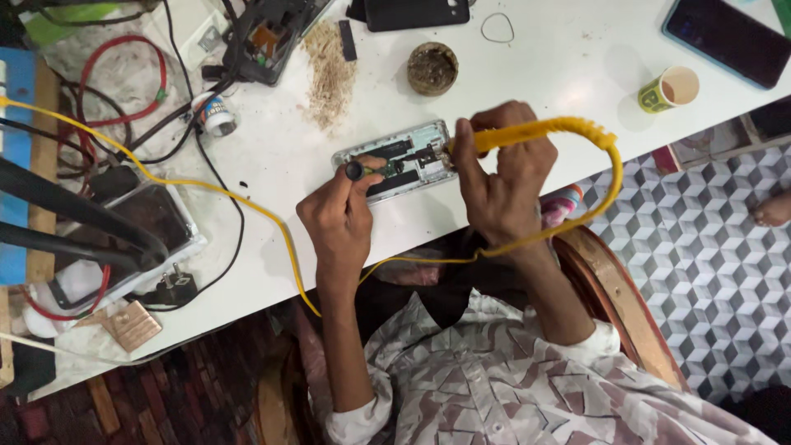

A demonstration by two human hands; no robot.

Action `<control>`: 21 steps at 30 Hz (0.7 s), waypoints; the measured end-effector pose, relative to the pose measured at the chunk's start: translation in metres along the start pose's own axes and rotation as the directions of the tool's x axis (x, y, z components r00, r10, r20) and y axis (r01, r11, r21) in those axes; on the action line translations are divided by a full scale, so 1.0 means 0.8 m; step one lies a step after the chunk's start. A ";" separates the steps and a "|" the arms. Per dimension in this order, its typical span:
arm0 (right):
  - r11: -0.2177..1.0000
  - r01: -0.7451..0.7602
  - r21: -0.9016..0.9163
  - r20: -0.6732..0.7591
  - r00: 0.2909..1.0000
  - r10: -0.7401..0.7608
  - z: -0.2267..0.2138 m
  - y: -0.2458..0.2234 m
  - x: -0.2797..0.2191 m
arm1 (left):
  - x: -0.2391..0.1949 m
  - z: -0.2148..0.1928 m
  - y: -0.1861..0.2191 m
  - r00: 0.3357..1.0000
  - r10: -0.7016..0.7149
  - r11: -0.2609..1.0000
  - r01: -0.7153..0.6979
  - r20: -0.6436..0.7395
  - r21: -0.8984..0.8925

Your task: The person uses a soldering iron and a small tool to work on a disassembled mobile phone motherboard. They repeatedly apply the soldering iron to various points on the circuit board while holding the board steady.

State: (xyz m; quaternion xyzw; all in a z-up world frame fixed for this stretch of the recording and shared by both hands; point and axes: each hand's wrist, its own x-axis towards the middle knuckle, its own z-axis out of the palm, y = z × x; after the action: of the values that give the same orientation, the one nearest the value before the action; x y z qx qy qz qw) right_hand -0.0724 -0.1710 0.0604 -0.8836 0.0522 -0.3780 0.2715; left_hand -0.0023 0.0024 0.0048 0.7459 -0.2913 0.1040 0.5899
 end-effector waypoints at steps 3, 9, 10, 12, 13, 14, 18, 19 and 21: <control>0.991 0.115 -0.073 -0.008 0.993 -0.115 0.002 0.003 0.012 | 0.002 0.001 0.002 1.000 -0.006 1.000 0.006 -0.003 0.015; 0.984 0.128 -0.125 0.048 0.991 -0.123 0.000 -0.002 0.023 | 0.005 0.000 0.003 1.000 0.002 0.999 -0.001 -0.013 0.053; 0.982 0.131 -0.134 0.056 0.991 -0.125 -0.001 -0.002 0.025 | 0.005 -0.001 0.003 1.000 0.014 0.998 -0.013 -0.019 0.055; 0.981 0.141 -0.135 0.074 0.988 -0.132 -0.003 -0.002 0.022 | 0.000 0.002 0.006 1.000 0.015 0.998 -0.015 -0.015 0.063; 0.980 0.146 -0.131 0.075 0.988 -0.137 -0.001 -0.002 0.020 | 0.001 0.000 0.005 1.000 0.020 0.997 -0.020 -0.005 0.076; 0.987 0.129 -0.098 0.073 0.990 -0.122 0.001 0.000 0.017 | 0.002 -0.002 0.004 1.000 0.025 0.996 -0.025 0.004 0.089; 0.998 -0.045 0.035 -0.077 0.996 0.048 0.001 0.022 -0.013 | 0.001 0.001 0.003 1.000 0.031 0.996 -0.030 0.001 0.081; 0.991 -0.104 0.085 -0.147 0.982 0.116 0.003 0.031 -0.020 | 0.001 0.001 0.002 1.000 0.028 0.997 -0.028 -0.001 0.070; 0.873 -0.155 0.462 -0.320 0.889 0.327 0.011 0.056 -0.025 | 0.001 0.001 0.001 0.999 0.034 0.997 -0.033 -0.006 0.066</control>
State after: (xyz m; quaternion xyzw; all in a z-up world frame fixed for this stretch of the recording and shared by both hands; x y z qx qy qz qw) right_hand -0.0759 -0.1989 0.0196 -0.6964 0.1335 -0.5101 0.4868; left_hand -0.0025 0.0012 0.0055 0.7596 -0.2980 0.1261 0.5641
